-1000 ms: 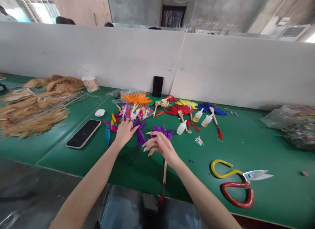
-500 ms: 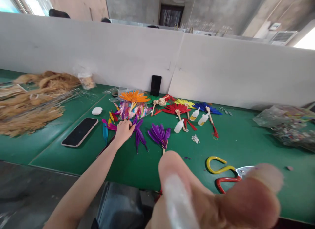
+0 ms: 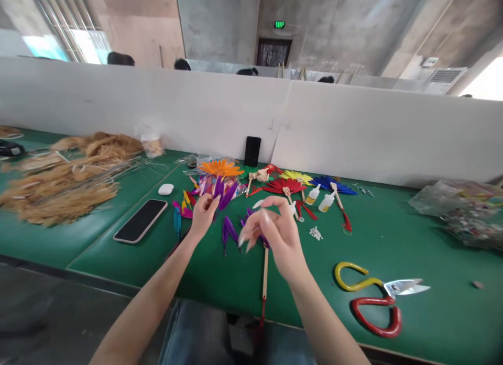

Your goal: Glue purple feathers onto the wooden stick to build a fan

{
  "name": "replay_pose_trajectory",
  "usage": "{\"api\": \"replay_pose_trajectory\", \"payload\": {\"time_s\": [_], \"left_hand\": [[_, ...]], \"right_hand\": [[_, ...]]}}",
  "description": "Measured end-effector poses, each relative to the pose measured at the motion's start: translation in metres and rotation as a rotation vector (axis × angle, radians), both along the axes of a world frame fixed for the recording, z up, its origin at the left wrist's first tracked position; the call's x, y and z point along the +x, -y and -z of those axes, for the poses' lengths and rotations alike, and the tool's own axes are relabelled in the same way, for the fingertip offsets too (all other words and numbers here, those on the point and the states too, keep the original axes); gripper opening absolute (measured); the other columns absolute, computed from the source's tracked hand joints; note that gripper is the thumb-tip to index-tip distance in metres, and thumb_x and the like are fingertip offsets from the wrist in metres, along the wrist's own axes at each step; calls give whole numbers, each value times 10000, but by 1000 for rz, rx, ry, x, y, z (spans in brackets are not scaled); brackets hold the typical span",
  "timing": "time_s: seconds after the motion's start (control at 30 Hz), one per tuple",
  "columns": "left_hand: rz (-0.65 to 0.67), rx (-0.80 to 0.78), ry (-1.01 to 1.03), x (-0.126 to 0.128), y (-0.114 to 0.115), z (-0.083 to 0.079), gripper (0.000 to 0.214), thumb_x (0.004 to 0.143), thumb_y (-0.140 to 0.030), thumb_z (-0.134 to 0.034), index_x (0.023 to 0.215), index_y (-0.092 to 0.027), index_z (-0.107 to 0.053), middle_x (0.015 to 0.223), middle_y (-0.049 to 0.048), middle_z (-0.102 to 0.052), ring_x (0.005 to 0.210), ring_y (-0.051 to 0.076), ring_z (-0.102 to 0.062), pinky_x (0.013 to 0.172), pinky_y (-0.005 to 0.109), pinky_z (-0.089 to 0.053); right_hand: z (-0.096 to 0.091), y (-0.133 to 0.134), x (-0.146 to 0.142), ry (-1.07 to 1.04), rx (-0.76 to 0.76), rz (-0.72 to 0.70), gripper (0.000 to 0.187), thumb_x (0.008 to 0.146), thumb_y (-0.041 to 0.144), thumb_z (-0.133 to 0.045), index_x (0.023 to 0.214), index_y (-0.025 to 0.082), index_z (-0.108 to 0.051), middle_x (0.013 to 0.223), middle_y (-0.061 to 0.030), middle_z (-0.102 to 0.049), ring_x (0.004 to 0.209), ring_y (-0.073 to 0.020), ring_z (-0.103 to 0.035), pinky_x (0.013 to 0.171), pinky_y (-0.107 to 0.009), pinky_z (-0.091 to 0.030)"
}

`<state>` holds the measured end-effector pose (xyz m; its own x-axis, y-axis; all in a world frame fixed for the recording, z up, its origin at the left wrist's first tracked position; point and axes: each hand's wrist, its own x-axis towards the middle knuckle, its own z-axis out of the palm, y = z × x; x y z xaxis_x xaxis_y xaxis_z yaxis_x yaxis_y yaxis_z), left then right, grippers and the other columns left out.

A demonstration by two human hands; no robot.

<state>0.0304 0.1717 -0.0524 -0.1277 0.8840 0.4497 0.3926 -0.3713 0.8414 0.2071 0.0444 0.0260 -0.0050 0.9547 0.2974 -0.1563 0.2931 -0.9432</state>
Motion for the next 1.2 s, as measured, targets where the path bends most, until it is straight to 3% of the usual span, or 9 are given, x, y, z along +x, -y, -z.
{"api": "replay_pose_trajectory", "payload": {"time_s": [0.1,0.17,0.33,0.47,0.6,0.8,1.03,1.1,1.2], "left_hand": [[222,-97,197,17,6,-13,300,754,-416,-567,630,-197,-405,466,-76,-326,392,65,-323,400,198,-265],[391,-188,244,28,8,-18,277,741,-401,-597,665,-201,-422,440,-90,-325,357,59,-316,373,192,-251],[634,-328,249,46,8,-10,252,765,-419,-578,831,-193,-490,404,-88,-408,320,76,-370,349,194,-269],[579,-357,364,42,4,1,251,800,-420,-539,881,-192,-474,384,-109,-375,294,59,-308,338,183,-245],[397,-256,480,28,-3,4,204,810,-393,-536,838,-201,-475,425,-95,-384,348,63,-350,360,180,-269],[212,-185,541,20,-8,7,253,799,-394,-547,696,-202,-418,457,-84,-347,362,57,-324,355,187,-239],[46,-106,650,12,-14,8,334,796,-408,-541,642,-206,-323,438,-97,-303,336,45,-277,347,177,-217],[54,-121,625,7,-17,5,312,793,-413,-544,653,-206,-356,418,-102,-300,325,45,-271,347,176,-209],[257,-348,359,3,-17,2,305,754,-442,-584,652,-198,-432,369,-98,-321,308,61,-295,352,193,-222]], "right_hand": [[17,-53,5,182,-10,158,314,815,503,-500,806,189,-494,484,59,-518,366,-80,-452,362,-177,-345],[33,-77,8,307,-31,165,332,829,515,-453,850,191,-518,473,52,-527,356,-97,-452,367,-197,-342],[63,-97,8,396,87,316,336,837,471,-452,697,182,-552,563,16,-544,501,-122,-510,486,-222,-391],[74,-98,12,303,-12,375,399,825,498,-470,563,202,-418,417,65,-403,378,-85,-396,385,-205,-314],[77,-94,13,137,-100,339,399,805,550,-475,637,189,-498,399,61,-465,330,-88,-419,346,-208,-335],[78,-87,2,48,-84,332,404,810,547,-474,706,166,-561,404,55,-490,314,-83,-436,339,-205,-354],[77,-93,20,-137,-55,603,389,809,522,-489,593,204,-429,428,52,-481,348,-88,-458,352,-211,-359],[75,-94,26,-122,-58,609,372,800,522,-501,608,209,-441,429,52,-486,356,-100,-471,358,-225,-373],[73,-91,24,-37,-75,489,384,783,526,-522,570,224,-418,397,48,-484,340,-115,-466,354,-247,-383]]}}
